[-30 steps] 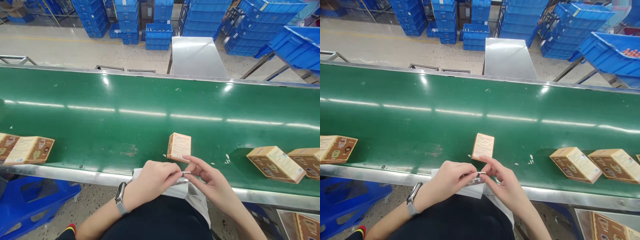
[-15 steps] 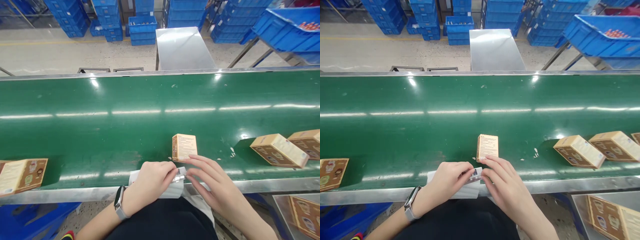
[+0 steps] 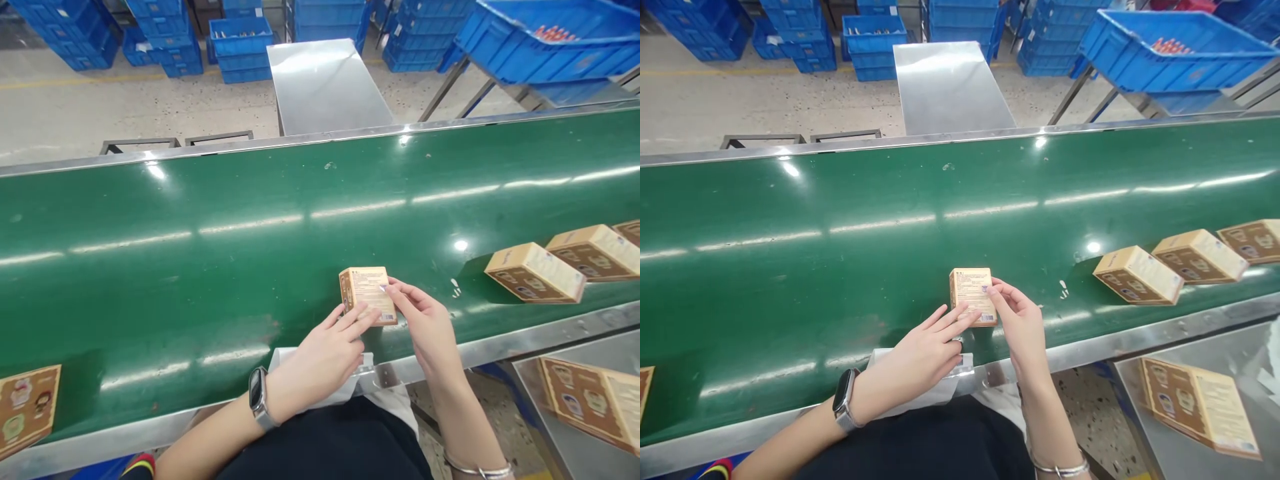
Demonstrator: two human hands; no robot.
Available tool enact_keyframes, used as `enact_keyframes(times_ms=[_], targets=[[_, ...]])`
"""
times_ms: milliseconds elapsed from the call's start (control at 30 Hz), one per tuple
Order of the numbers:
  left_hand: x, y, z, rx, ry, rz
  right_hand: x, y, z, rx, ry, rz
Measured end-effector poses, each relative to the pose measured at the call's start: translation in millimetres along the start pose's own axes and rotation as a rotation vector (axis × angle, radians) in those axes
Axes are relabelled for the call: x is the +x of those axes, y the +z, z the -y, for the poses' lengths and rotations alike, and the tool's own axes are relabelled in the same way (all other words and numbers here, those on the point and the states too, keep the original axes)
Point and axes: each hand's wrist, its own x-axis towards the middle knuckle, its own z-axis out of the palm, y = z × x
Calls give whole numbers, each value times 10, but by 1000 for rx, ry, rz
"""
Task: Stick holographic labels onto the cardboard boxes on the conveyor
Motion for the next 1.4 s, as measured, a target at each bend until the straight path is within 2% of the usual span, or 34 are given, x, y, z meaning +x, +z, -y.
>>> enact_keyframes(times_ms=[233,467,600,667,733,800,833,867,933,1033,1233,1333,1400], targets=[[130,48,-47,-1,9,-5,27,-77,-22,-103,-63,-57],[256,127,-10,-9,37,-33,89,6,-99,-294,-264,-302],[333,122,8,-1,57,-36,155,-183,6,-358,-364,-398],[373,47,-30,-15,78,-70,88,-374,108,-397,-437,-308],[417,-71,-111,-68,84,-88,-55,-587,200,-430,-501,-17],[466,-196,-222,-143,34,-41,-228,-782,246,-451,-508,307],[493,-247,-280,-179,-6,6,-309,-865,248,-451,-494,397],[520,-286,-335,-210,-49,59,-379,-937,238,-447,-476,425],[580,-319,-430,-254,-122,153,-477,-1059,193,-440,-461,392],[684,-272,-543,-262,-164,227,-534,-1218,129,-465,-511,340],[954,-144,-777,-238,-140,294,-551,-1532,126,-612,-931,272],[1092,-131,-864,-274,-114,317,-602,-1648,98,-713,-1087,158],[1161,-116,-888,-330,-115,335,-660,-1724,55,-728,-1140,78]])
